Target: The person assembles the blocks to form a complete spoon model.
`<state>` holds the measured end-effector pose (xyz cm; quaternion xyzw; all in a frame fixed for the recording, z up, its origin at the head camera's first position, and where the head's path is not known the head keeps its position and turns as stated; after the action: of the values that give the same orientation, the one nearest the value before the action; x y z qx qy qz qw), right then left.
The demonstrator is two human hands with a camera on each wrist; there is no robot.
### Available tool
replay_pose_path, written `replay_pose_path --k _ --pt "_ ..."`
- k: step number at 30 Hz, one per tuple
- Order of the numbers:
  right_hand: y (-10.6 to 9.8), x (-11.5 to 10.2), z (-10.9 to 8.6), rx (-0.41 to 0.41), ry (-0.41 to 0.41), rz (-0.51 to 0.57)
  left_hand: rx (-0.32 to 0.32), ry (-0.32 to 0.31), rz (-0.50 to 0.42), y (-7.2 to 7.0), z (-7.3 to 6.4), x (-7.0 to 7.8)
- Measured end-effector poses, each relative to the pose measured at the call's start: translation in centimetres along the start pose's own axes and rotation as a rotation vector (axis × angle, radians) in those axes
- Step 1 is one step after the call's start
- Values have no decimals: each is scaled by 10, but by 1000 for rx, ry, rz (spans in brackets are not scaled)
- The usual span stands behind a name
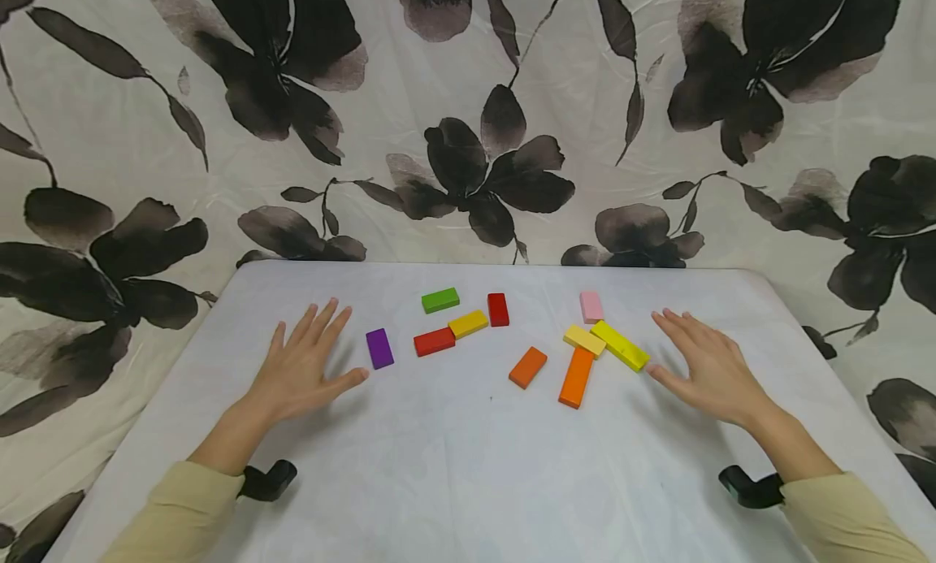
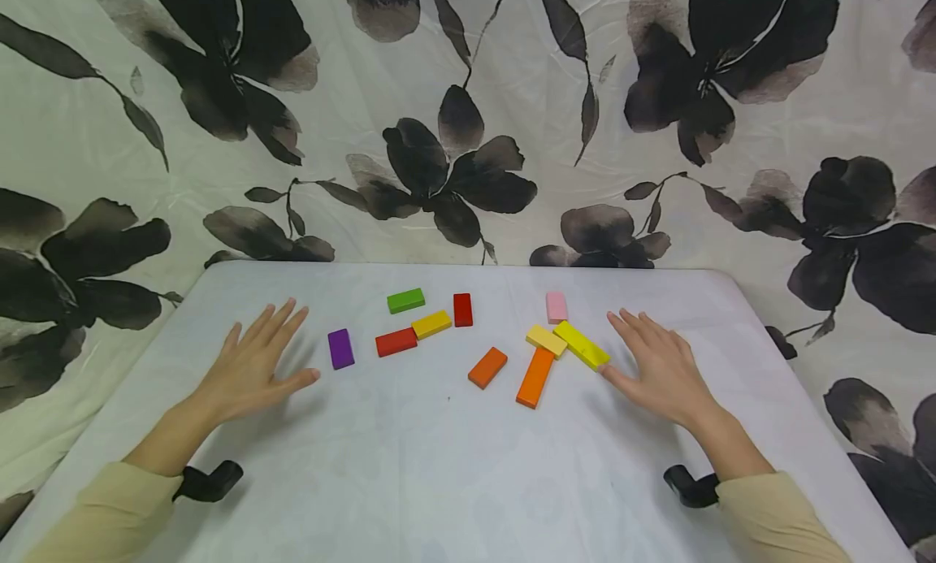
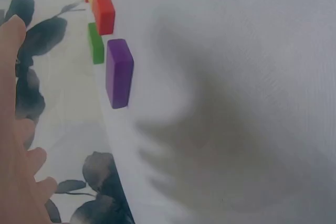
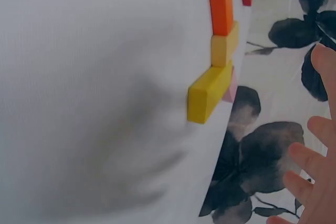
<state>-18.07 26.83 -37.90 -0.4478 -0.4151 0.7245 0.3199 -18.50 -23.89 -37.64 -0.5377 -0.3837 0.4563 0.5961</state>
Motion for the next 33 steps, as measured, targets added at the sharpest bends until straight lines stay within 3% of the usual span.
replay_pose_path --k 16,33 --pt "22 -16 4 -4 4 73 33 0 -78 11 9 20" --pt "53 -29 6 -61 -25 99 44 82 -135 19 17 49"
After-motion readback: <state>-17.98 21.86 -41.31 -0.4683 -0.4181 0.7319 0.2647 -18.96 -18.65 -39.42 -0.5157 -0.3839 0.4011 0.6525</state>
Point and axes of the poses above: each hand's wrist, its own z-axis towards the middle knuckle, its own y-axis out of the palm, x = y × z, the point moved 3 cm from there along z, towards the middle knuckle, and after that the axes turned 11 degrees about z, right-handed, at the moved point
